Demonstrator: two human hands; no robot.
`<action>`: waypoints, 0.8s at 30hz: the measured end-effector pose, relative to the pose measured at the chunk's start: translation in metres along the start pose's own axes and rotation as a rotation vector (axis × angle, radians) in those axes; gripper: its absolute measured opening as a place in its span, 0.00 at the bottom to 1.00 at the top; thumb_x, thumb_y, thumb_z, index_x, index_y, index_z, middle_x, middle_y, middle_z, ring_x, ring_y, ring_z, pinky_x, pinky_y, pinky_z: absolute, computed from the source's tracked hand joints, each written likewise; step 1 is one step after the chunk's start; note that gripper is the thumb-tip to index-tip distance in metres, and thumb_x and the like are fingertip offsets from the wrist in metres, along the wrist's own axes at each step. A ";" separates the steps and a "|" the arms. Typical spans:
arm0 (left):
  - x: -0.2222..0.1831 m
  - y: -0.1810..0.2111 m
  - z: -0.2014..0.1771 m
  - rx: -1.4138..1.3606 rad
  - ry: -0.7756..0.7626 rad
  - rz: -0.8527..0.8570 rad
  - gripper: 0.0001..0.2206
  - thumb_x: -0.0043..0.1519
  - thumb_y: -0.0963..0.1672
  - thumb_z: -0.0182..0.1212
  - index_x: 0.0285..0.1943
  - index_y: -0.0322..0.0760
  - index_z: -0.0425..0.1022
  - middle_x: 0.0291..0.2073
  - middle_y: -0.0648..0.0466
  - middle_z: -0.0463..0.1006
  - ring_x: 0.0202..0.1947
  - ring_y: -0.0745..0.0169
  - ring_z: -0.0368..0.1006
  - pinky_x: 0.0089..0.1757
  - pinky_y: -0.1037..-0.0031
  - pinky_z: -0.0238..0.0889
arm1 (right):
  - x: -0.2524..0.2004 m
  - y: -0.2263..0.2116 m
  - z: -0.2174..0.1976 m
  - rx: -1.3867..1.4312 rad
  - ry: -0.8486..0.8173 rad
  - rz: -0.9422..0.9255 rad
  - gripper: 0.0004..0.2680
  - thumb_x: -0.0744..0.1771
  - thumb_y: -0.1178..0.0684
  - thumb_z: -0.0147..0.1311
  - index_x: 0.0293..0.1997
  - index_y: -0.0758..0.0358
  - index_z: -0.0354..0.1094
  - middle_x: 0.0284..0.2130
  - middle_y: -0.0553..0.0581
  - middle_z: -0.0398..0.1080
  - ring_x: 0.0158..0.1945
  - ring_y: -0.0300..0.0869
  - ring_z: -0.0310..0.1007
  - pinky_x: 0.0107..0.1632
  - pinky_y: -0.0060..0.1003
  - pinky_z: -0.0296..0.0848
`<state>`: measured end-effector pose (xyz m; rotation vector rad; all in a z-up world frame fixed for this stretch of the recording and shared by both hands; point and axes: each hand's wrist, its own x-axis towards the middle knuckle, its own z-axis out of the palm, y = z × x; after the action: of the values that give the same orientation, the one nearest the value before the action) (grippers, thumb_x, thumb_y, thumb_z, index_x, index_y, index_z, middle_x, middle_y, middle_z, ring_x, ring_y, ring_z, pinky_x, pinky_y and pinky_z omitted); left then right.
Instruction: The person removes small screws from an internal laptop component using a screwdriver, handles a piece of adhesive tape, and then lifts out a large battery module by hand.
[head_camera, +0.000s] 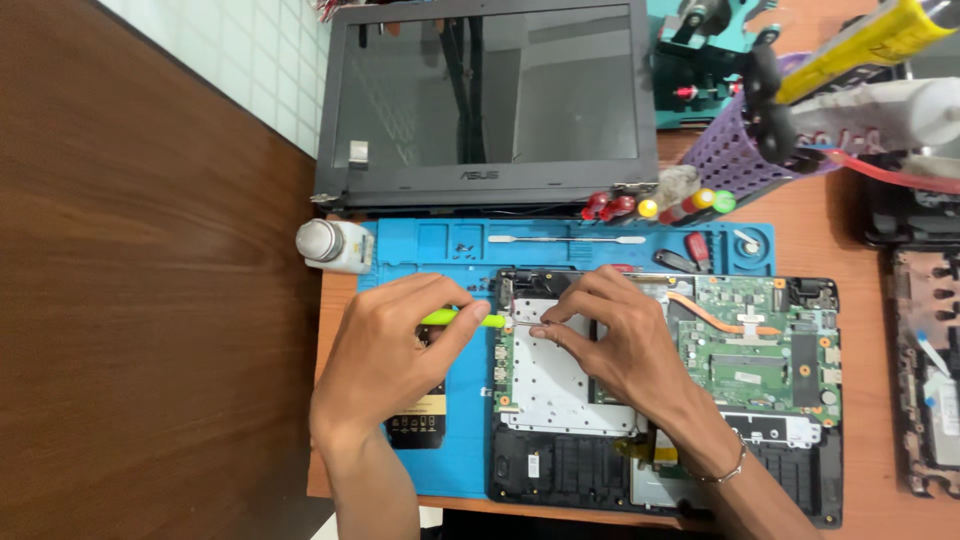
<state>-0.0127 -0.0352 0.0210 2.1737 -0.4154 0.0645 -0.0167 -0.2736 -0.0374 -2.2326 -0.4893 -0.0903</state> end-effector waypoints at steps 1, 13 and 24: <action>0.001 0.002 0.002 -0.009 0.001 -0.003 0.08 0.60 0.42 0.66 0.33 0.30 0.77 0.25 0.51 0.78 0.22 0.60 0.74 0.26 0.72 0.65 | -0.002 0.001 -0.003 0.004 0.010 -0.008 0.06 0.59 0.54 0.71 0.30 0.61 0.77 0.28 0.50 0.75 0.34 0.41 0.70 0.42 0.39 0.70; 0.018 0.044 0.027 0.071 -0.056 0.081 0.06 0.60 0.43 0.67 0.35 0.33 0.79 0.28 0.53 0.80 0.26 0.57 0.75 0.29 0.69 0.67 | -0.027 0.016 -0.035 0.051 0.113 0.039 0.07 0.58 0.55 0.70 0.31 0.64 0.77 0.30 0.53 0.75 0.37 0.43 0.73 0.40 0.39 0.72; 0.055 0.109 0.077 0.254 -0.267 0.354 0.08 0.60 0.44 0.66 0.38 0.34 0.73 0.33 0.50 0.74 0.38 0.47 0.76 0.33 0.58 0.67 | -0.068 0.041 -0.084 0.024 0.288 0.132 0.07 0.60 0.56 0.70 0.37 0.60 0.79 0.33 0.51 0.77 0.41 0.40 0.76 0.43 0.37 0.74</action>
<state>-0.0036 -0.1706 0.0700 2.3403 -0.9890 0.0231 -0.0558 -0.3817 -0.0279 -2.1754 -0.1856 -0.3299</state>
